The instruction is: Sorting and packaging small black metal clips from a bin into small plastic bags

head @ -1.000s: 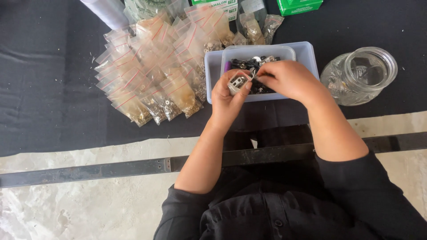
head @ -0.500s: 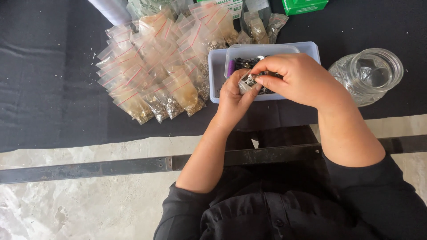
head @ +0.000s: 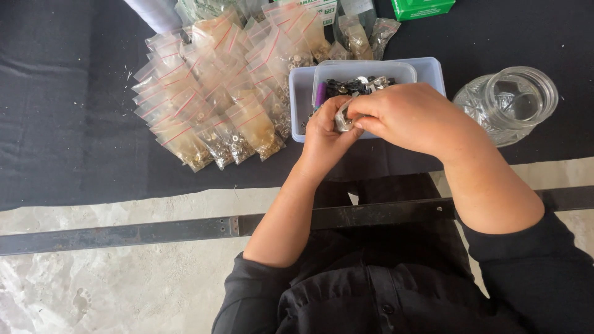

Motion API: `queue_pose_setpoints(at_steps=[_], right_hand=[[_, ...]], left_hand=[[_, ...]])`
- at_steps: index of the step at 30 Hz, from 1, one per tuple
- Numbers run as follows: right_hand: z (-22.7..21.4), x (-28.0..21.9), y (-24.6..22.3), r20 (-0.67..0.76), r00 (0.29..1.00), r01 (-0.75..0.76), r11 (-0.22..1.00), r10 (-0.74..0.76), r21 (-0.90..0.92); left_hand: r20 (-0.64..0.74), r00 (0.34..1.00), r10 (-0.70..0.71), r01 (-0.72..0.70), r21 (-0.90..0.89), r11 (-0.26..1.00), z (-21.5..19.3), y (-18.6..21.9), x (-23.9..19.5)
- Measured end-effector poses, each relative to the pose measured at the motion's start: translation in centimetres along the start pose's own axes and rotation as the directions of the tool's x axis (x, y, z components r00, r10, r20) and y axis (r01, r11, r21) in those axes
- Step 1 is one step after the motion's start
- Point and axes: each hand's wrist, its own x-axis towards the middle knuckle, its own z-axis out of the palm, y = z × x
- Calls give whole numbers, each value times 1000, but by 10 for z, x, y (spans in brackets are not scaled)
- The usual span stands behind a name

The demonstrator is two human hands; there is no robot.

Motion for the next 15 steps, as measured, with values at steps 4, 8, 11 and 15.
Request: queue_pose_setpoints(at_steps=[4,8,11,15], right_hand=[[-11,-1,7,14,998,55,999,-55,-1],[-17,-7,12,-36,999,43,972,-36,233],[-25,-1,2,-6,1000,-4,975,5,224],[-16,11,8,-125,960,269,951,-251,154]], left_hand=[[-7,1000,8,-8,1,1000,0,-4,0],[-4,998,-62,62,-17,998,-2,17,5],[67,994,-88,90,-19,996,-10,27,7],[109,975,-193,186,66,980,-10,23,6]])
